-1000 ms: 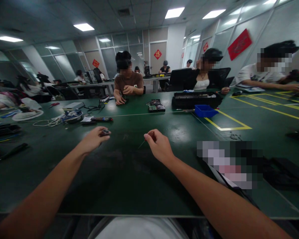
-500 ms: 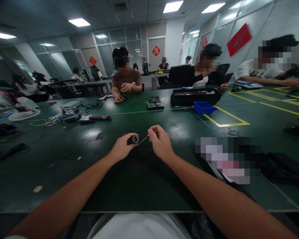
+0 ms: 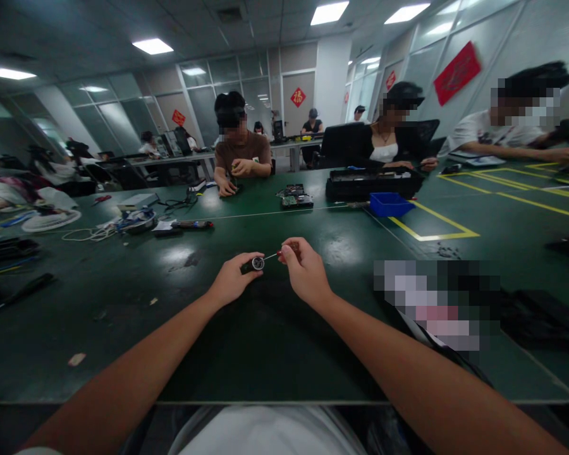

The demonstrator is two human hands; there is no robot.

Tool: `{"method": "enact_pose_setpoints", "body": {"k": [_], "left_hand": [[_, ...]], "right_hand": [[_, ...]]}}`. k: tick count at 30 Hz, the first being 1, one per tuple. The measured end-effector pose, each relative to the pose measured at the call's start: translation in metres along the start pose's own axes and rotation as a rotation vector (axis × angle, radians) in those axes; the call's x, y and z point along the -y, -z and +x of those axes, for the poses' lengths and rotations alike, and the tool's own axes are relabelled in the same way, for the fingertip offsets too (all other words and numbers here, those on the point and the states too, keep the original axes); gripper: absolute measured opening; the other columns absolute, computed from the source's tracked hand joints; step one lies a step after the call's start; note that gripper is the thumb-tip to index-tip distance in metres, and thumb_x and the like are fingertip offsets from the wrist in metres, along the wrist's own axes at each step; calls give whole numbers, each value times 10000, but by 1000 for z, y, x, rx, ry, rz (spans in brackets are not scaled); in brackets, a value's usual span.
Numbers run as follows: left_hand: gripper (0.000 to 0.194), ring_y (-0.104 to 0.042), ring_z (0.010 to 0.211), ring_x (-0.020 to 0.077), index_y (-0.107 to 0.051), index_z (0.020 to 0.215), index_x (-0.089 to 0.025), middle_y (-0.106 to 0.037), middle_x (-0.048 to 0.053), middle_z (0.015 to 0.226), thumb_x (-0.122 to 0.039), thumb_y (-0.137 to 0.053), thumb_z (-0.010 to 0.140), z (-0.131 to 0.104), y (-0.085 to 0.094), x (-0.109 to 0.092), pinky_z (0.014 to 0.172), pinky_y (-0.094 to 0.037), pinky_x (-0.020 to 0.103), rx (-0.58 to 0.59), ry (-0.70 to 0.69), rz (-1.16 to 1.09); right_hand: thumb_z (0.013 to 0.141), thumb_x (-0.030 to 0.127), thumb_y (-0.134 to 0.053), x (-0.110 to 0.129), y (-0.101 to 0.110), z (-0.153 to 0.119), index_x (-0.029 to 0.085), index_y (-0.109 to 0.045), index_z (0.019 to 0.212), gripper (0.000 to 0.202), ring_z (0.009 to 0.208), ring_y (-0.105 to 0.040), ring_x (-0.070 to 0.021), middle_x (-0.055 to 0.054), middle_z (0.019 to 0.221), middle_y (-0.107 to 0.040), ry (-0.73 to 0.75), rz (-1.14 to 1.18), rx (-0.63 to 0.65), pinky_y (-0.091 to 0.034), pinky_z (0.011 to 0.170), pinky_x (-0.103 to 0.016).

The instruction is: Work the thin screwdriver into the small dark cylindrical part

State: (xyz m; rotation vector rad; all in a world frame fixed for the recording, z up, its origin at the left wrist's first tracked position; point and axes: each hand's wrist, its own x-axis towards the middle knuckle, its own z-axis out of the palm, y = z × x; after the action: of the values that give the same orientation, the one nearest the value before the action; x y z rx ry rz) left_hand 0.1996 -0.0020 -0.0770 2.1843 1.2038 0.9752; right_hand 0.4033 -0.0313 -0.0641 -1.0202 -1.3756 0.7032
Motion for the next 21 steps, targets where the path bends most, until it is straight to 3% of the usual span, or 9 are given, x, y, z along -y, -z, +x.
{"method": "enact_pose_setpoints", "body": {"k": [17,21], "left_hand": [[423,-627,1167,236,-681,1234,-246,-700,57,1222,-155,-718,822,-1,1,-3,1063,-443,405,-26,11,-4],[434,-633,1153,230,-687,1230,-248,-706,57,1206,-150,-735,810,-1,1,-1,1053,-448,398,-24,-8,1]], "right_hand": [[944,446,-537,1,1,1,228,-597,940,226,793,-701,-213,-50,852,-718,10,-92,-15,-540,750,-377],[945,431,-529,6,2,0,224,-605,945,221,705,-675,-195,-21,743,-687,-5,-138,30,-511,674,-340]]}}
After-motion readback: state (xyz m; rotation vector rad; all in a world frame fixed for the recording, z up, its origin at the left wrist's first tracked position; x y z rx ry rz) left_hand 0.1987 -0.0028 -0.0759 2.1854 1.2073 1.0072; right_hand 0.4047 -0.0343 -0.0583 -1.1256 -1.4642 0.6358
